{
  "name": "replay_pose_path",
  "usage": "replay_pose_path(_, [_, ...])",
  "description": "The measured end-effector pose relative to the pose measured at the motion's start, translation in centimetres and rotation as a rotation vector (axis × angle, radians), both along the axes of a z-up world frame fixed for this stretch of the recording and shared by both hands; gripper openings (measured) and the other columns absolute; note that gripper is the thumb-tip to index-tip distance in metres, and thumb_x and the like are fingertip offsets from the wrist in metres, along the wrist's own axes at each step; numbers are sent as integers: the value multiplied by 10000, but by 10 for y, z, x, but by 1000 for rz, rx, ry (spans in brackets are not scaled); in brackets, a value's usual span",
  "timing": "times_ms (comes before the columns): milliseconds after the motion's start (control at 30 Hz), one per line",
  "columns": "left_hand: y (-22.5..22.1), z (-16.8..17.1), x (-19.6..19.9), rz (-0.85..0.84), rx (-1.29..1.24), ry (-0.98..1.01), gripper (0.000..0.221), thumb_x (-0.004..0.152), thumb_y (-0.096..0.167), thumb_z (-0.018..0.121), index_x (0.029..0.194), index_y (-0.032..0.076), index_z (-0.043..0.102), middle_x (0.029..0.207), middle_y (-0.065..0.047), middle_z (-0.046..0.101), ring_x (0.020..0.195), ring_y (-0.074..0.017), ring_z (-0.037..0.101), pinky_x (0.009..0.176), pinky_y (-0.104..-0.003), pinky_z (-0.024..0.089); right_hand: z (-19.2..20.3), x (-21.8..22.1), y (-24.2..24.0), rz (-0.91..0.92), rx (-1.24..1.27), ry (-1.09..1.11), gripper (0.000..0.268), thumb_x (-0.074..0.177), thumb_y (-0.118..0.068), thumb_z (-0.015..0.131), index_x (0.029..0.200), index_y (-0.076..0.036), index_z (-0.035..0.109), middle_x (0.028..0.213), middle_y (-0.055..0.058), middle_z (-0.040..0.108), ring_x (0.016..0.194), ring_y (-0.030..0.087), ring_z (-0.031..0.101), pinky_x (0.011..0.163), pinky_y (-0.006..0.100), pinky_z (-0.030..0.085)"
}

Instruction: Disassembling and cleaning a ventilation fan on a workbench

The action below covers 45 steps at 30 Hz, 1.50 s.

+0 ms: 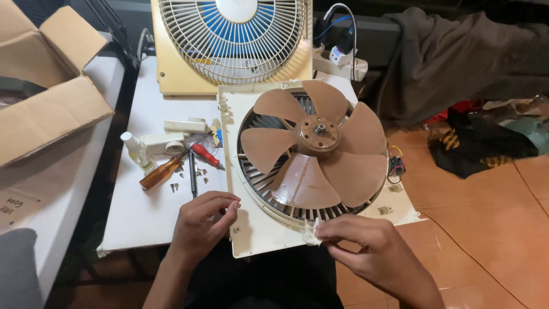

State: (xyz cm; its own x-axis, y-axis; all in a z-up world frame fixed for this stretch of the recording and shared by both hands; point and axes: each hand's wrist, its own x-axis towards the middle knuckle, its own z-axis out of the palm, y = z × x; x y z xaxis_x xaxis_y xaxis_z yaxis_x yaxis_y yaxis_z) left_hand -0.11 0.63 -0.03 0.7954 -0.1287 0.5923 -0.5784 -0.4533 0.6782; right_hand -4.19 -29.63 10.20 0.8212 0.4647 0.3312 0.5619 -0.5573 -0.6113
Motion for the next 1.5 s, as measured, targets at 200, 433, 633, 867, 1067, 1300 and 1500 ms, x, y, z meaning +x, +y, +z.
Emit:
replay_pose_path(200, [-20,43,-30,23,-62,-94,197,801,47,816,985,88,758,1007,-53,770,731,-112,706,560,-222,554,-9,2,9,107,82,140,164,814,-21,798,946,-112,834,951,45,722,850,133,746,694,228,613])
replay_pose_path(433, [-62,43,-46,-228,-14,-119,199,870,96,824,1037,53,724,1004,-89,747,864,-208,754,786,-309,618,-16,0,13,97,92,8,191,827,-58,811,1010,-105,780,973,61,737,857,155,746,746,250,585])
replay_pose_path(633, [-76,27,-47,-330,86,56,238,917,129,764,1136,104,672,1168,-88,683,964,-259,733,778,-361,572,-29,4,-4,94,113,67,159,802,-12,798,922,-116,786,908,59,774,841,172,768,777,262,577])
replay_pose_path(867, [-85,19,-42,-133,154,28,389,849,67,734,1231,118,693,1114,-71,728,927,-268,724,770,-385,577,-21,16,-24,70,-21,-155,327,748,-190,919,1007,-79,755,974,57,769,894,201,732,829,309,597])
replay_pose_path(1067, [-91,23,-41,-82,256,3,335,823,69,726,1145,158,694,1050,-70,661,827,-282,692,606,-404,543,-44,18,-41,21,-288,-94,501,735,-305,940,1144,-107,728,1046,15,728,1049,242,614,876,377,495])
replay_pose_path(1300, [-112,22,-38,-79,355,-53,275,863,136,718,1122,135,625,1140,-101,640,875,-320,659,657,-437,514,-48,20,-34,82,-169,-47,359,788,-128,846,1127,-92,733,1091,46,778,978,244,716,870,350,521])
replay_pose_path(1500, [-117,14,-34,-88,362,-15,217,863,142,780,976,133,596,996,-72,595,818,-298,625,589,-429,487,-76,22,-33,-21,-330,78,457,744,-284,903,1151,-182,721,1009,73,738,999,279,649,815,349,511])
